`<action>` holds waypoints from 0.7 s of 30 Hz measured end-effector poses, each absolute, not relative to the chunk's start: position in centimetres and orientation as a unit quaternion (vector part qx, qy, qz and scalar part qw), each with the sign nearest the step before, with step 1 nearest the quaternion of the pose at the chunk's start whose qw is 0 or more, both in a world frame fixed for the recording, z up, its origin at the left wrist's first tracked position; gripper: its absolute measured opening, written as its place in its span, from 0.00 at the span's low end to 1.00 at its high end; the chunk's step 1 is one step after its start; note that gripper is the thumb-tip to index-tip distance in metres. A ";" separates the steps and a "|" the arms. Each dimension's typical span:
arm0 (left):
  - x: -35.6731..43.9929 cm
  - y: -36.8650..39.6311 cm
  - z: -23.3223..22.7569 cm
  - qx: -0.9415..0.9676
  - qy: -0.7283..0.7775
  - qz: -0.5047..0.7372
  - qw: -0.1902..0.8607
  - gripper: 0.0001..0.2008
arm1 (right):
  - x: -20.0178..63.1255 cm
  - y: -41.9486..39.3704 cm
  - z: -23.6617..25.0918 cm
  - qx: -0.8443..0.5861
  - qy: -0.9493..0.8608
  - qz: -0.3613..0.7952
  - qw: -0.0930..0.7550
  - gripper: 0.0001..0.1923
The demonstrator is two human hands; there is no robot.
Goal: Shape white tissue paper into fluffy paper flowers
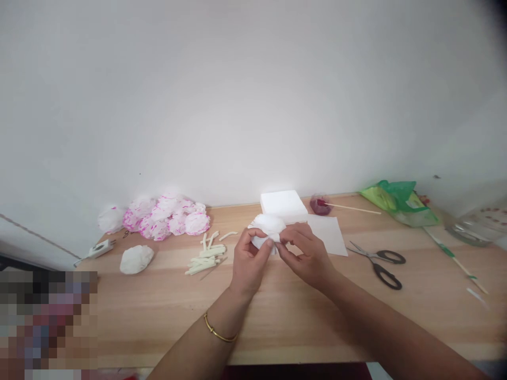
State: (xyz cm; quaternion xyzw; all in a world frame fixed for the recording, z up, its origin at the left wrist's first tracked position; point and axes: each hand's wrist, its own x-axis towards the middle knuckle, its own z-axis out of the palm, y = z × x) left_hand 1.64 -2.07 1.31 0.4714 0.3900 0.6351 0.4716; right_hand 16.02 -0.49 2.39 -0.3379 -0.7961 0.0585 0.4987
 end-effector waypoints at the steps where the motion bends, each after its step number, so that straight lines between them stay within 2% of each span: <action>1: 1.7 -2.1 1.4 0.471 0.393 0.632 0.474 0.08 | 16.0 -0.5 2.4 -0.333 -0.797 0.053 0.501 0.06; 8: 1.2 -1.9 1.1 0.523 0.465 0.619 0.356 0.02 | 15.7 -0.8 2.5 -0.287 -0.824 0.020 0.489 0.08; 15: 1.7 -2.0 1.6 0.391 0.344 0.635 0.570 0.08 | 15.8 -0.6 2.5 -0.290 -0.820 0.010 0.494 0.12; 18: 1.8 -2.2 1.9 0.385 0.312 0.641 0.586 0.14 | 15.9 -0.5 2.3 -0.291 -0.816 0.009 0.500 0.14; 21: 1.6 -2.2 1.9 0.396 0.333 0.639 0.569 0.12 | 16.0 -0.4 2.2 -0.301 -0.811 0.005 0.502 0.13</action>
